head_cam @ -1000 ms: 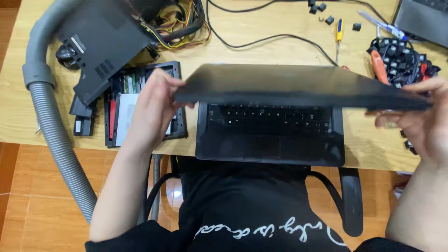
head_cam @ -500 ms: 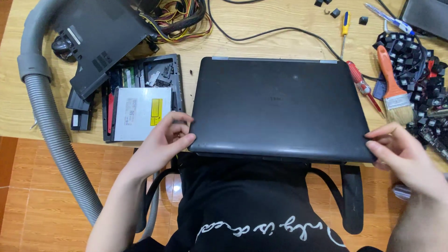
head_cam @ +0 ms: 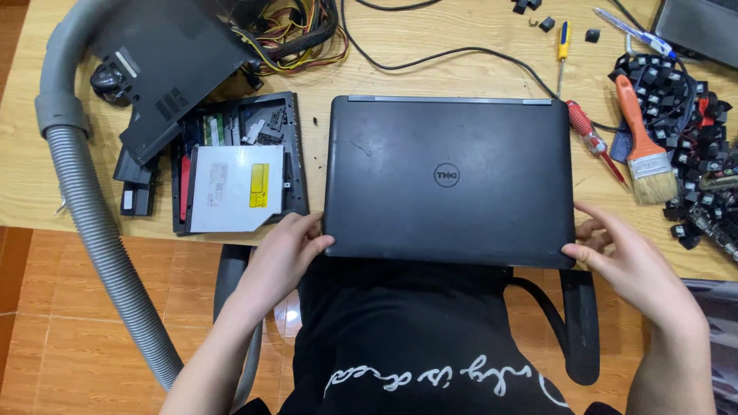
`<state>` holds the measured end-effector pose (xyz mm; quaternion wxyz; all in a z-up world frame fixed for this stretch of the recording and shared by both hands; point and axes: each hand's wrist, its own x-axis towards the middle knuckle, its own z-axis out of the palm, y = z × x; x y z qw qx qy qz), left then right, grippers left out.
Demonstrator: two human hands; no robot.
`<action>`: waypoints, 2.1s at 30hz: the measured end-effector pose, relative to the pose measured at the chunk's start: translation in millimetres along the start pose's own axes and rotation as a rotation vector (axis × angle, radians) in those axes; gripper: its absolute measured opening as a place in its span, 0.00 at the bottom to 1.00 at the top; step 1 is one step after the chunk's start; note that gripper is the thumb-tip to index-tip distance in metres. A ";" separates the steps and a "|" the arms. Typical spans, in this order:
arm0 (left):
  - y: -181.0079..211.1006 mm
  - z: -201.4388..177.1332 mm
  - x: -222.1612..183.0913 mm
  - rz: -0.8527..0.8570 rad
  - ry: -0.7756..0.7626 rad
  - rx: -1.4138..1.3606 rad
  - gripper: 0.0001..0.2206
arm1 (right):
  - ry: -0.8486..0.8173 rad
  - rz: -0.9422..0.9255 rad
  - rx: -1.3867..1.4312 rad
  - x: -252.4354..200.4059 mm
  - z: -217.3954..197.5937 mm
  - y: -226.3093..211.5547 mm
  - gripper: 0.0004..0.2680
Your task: The person works on a partially disassembled laptop, first pressing the keyboard and using a screwdriver to unscrew components near the hinge. They then remove the optical drive, close and flip the laptop over, take off the bottom cover, and place a red 2.5-inch SSD into the drive bay, pressing it into the connector.
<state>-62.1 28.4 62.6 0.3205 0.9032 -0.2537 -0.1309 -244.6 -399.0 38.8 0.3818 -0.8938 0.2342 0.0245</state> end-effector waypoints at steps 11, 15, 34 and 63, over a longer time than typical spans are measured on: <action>-29.8 23.8 7.1 -0.277 -0.137 -0.663 0.29 | 0.122 -0.448 -0.305 1.4 41.4 7.0 0.34; -2.6 26.3 1.6 -0.353 -0.312 -0.620 0.32 | 0.222 -0.630 -0.481 -7.1 41.0 -22.0 0.36; 72.0 46.6 44.7 0.370 -0.366 -1.001 0.21 | 0.963 -0.889 -0.038 9.0 0.0 -31.1 0.17; -13.3 49.6 28.2 -0.248 0.271 -1.240 0.20 | 0.209 -0.137 0.864 24.4 54.8 80.9 0.19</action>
